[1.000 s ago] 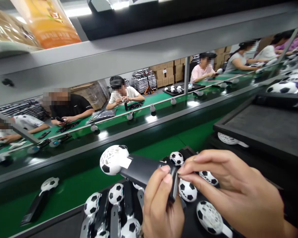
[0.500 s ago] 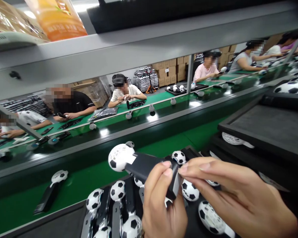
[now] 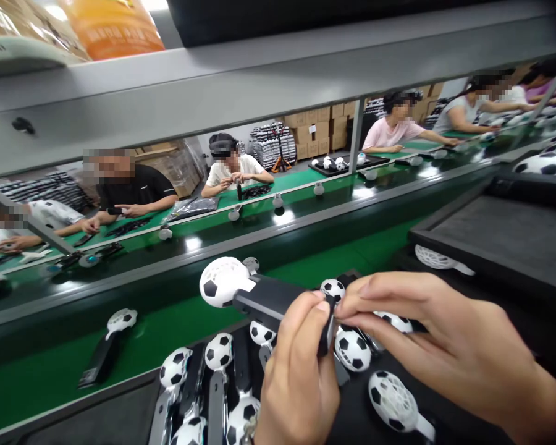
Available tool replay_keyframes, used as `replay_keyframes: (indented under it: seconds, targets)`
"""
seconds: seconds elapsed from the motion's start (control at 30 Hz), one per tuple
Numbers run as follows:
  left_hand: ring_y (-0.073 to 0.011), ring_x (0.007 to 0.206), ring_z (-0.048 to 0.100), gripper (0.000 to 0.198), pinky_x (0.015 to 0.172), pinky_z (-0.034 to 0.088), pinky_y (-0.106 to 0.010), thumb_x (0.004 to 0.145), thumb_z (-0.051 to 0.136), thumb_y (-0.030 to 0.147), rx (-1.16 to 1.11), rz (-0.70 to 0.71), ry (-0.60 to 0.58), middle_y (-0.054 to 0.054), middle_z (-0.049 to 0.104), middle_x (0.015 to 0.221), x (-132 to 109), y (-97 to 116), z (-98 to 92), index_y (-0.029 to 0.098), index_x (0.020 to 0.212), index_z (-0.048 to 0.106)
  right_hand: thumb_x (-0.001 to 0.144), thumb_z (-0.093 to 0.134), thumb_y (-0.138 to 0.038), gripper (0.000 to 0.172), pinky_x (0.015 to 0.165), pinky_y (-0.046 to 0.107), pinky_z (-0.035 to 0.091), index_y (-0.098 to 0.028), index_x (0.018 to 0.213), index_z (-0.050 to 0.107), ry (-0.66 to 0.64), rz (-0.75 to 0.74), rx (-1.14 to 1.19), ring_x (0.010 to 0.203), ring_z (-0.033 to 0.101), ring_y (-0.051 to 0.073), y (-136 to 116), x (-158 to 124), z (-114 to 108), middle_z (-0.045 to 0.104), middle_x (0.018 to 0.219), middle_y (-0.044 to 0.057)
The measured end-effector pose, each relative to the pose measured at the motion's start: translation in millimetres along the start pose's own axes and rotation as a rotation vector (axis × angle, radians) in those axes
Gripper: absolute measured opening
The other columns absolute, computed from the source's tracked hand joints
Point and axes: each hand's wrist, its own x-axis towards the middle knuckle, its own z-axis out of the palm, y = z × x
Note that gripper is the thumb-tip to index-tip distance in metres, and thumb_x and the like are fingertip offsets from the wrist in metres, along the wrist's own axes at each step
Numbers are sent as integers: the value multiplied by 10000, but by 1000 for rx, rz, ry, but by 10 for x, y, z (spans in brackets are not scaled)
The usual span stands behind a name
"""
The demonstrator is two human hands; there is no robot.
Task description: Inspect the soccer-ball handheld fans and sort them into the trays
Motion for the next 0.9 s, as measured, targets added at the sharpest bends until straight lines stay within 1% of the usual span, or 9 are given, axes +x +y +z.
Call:
replay_keyframes:
  seconds: [0.2,0.3,0.33,0.4,0.47,0.5,0.57,0.7,0.9]
  targets:
    - [-89,1084,596,323,933,493,-132,777,554,-27,2,-9,13,-93,640,1091,32,3,-20,84,1081,554,845,610,-167,167,768,59,505,-262,947,519,46,58,81,786,682,49,-20,3,52,706,822,-88]
    - [-101,1037,623,363,886,528,-143,748,604,-41,-15,-50,113,-91,638,1080,16,-1,28,83,1085,552,784,689,-193,228,780,115,532,-257,952,549,93,273,345,823,682,83,1,2,137,704,848,-56]
    - [-106,1035,623,394,883,534,-153,733,619,-51,-34,-56,146,-90,633,1087,1,-8,55,87,1096,550,774,701,-222,251,812,150,539,-247,985,567,66,383,490,889,675,108,12,-2,170,704,922,-23]
    - [-125,1073,607,461,905,539,-194,715,633,-62,-101,-21,181,-99,617,1119,-37,-33,113,91,1138,535,793,675,-298,327,883,245,539,-225,1099,589,-77,567,822,1028,635,168,32,-19,238,671,1092,46]
    - [-137,1128,578,512,946,526,-223,719,626,-67,-166,36,193,-108,600,1156,-71,-64,161,91,1192,509,837,614,-333,381,928,315,522,-234,1203,575,-210,655,1084,1082,607,193,36,-44,299,648,1155,64]
    - [-137,1146,566,529,968,514,-230,724,622,-66,-186,51,203,-108,595,1168,-82,-78,177,92,1214,497,853,593,-329,382,932,322,519,-247,1226,569,-232,670,1165,1074,609,187,29,-55,326,658,1139,55]
    - [-127,1153,560,541,983,505,-227,737,615,-58,-196,50,223,-99,593,1177,-89,-98,191,106,1236,485,858,594,-307,363,933,311,515,-265,1218,582,-201,679,1238,1054,616,172,-1,-71,367,676,1099,37]
    - [-119,1132,571,554,955,527,-218,739,621,-47,-192,68,227,-77,606,1168,-74,-103,169,128,1246,483,828,640,-286,358,922,294,517,-266,1184,611,-149,674,1299,1070,609,178,-74,-74,409,675,1117,36]
    - [-118,1165,549,686,993,499,-220,681,628,-115,-215,88,228,-71,571,1235,-79,-105,161,130,1296,451,814,634,-225,354,859,249,535,-281,1163,625,-108,700,1283,1019,624,158,-120,-69,415,678,1104,14]
